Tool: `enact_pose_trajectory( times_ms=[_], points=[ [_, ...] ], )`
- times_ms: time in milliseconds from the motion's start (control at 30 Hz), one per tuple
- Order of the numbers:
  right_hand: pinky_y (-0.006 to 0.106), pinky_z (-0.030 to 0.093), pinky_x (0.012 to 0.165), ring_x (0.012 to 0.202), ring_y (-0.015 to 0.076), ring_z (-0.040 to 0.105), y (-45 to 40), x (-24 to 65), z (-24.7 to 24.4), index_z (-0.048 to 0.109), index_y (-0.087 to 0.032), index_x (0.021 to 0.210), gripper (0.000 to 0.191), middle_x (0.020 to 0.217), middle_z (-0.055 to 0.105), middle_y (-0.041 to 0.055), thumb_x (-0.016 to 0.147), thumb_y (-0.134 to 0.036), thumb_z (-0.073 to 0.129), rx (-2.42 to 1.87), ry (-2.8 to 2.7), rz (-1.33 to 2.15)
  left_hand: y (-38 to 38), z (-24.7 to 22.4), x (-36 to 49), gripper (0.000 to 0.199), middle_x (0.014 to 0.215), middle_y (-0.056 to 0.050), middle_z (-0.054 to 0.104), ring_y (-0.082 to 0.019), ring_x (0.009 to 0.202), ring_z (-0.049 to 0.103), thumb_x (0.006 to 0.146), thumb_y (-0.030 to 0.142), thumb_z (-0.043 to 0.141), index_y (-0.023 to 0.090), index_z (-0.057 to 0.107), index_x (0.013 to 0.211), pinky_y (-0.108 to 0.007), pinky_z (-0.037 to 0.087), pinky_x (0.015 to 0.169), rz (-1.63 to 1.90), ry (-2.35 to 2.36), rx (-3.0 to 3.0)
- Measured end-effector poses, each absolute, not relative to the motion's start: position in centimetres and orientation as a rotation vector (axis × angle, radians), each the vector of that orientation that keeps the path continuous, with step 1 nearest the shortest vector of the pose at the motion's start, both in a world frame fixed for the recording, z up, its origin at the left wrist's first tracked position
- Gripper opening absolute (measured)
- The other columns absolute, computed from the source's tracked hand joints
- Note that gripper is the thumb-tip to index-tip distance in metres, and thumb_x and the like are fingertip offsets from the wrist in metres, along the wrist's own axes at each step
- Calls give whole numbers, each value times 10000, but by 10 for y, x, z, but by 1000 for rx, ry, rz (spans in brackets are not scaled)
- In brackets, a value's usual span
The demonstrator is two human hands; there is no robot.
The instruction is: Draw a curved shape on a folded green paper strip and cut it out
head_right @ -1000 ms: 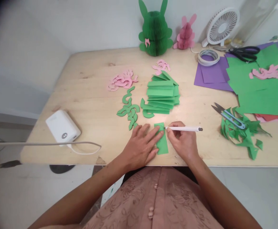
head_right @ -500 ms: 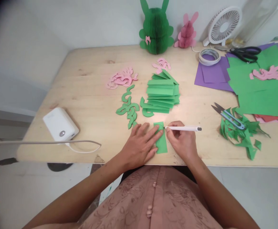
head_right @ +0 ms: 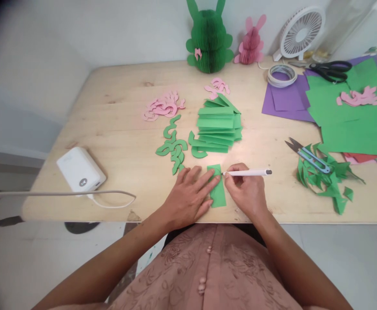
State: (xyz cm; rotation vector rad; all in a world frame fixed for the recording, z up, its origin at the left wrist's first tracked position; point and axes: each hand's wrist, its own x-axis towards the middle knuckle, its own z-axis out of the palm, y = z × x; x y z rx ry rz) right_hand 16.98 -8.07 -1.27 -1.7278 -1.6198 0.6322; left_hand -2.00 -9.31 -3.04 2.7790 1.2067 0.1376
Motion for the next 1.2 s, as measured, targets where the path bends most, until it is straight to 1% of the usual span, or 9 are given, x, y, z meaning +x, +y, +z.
enact_pose_trajectory(
  times_ms=[267, 467, 633, 800, 1000, 1100, 1200],
  points=[
    [235, 346, 444, 426, 103, 446, -82, 171, -16, 621, -196, 728, 143, 550, 581, -24, 774, -325, 579, -1726, -1621, 648, -93, -29, -20, 542, 1503, -34, 391, -343, 1319, 322, 947, 436, 388, 228, 388, 1448, -532, 243, 1078, 121, 1207, 2772],
    [234, 354, 452, 457, 106, 467, -82, 170, -16, 615, -200, 732, 141, 608, 613, -9, 787, -324, 577, -1688, -1594, 655, -93, -29, -20, 535, 1501, -37, 394, -341, 1317, 326, 945, 431, 392, 228, 401, 1440, -531, 242, 1076, 122, 1206, 2781],
    [233, 328, 427, 428, 95, 427, -81, 170, -17, 614, -202, 740, 134, 580, 586, -21, 788, -320, 572, -1664, -1629, 663, -93, -30, -21, 542, 1503, -42, 391, -344, 1316, 325, 942, 434, 394, 222, 401, 1441, -537, 253, 1064, 130, 1202, 2793],
    [234, 348, 443, 438, 99, 446, -81, 171, -17, 610, -201, 732, 142, 578, 587, -18, 781, -327, 565, -1688, -1636, 661, -93, -31, -21, 550, 1485, -54, 413, -341, 1311, 336, 931, 436, 423, 227, 405, 1440, -525, 254, 1063, 136, 1206, 2810],
    [236, 353, 444, 429, 99, 441, -81, 170, -16, 607, -200, 727, 130, 565, 580, -23, 771, -316, 567, -1688, -1602, 666, -93, -31, -21, 543, 1494, -46, 403, -345, 1322, 324, 939, 438, 401, 227, 406, 1440, -526, 242, 1070, 131, 1205, 2800],
    [239, 399, 479, 479, 114, 497, -81, 169, -17, 608, -202, 740, 118, 617, 620, -5, 779, -306, 567, -1664, -1594, 690, -93, -31, -21, 546, 1489, -49, 409, -345, 1318, 330, 936, 440, 407, 224, 407, 1438, -525, 240, 1070, 132, 1206, 2808],
    [254, 457, 557, 589, 145, 579, -81, 170, -18, 613, -204, 758, 116, 710, 670, 26, 786, -306, 566, -1653, -1604, 697, -93, -32, -21, 551, 1478, -62, 422, -342, 1313, 342, 926, 442, 429, 229, 415, 1434, -518, 244, 1068, 143, 1202, 2827]
  ],
)
